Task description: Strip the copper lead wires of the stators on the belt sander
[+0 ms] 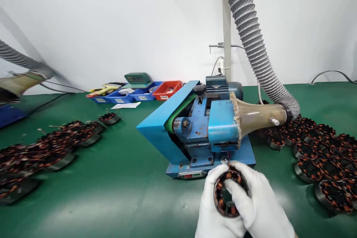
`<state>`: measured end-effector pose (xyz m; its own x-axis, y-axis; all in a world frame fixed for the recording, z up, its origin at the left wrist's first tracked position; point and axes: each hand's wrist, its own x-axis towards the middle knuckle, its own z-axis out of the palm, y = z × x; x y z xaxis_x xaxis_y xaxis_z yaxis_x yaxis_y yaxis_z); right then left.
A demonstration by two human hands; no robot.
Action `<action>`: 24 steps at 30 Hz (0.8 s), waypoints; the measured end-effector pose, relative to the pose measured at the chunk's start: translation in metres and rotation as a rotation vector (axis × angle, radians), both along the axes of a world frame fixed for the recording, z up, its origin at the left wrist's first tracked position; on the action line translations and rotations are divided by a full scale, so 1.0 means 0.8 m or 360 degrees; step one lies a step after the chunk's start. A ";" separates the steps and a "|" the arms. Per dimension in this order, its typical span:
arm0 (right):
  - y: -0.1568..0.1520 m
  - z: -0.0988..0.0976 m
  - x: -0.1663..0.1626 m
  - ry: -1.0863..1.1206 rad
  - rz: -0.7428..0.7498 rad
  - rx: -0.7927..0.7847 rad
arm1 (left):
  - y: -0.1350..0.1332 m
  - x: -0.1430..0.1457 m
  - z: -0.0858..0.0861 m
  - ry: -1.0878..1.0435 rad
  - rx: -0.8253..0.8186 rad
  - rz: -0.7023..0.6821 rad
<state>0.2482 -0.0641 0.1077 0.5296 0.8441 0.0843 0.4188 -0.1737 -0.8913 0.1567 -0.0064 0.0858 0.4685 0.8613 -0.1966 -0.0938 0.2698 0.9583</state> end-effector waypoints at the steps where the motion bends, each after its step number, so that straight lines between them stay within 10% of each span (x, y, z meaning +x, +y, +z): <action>1: 0.010 -0.001 0.002 -0.0016 0.0049 -0.0020 | 0.008 0.006 0.001 -0.0036 -0.0088 0.0025; 5: 0.043 0.000 0.010 -0.0044 0.0086 -0.0070 | 0.037 0.025 -0.004 -0.0213 -0.0405 0.0235; 9: 0.060 0.003 0.014 -0.0033 0.0075 -0.0038 | 0.047 0.033 -0.018 -0.0282 -0.0178 0.0418; 19: 0.047 -0.003 0.020 0.0196 0.0074 -0.0023 | 0.037 0.034 -0.005 -0.0292 -0.0336 0.0349; 24: 0.008 -0.037 -0.024 0.0039 -0.0384 -0.0140 | 0.018 -0.015 -0.003 -0.0214 -0.0436 0.0248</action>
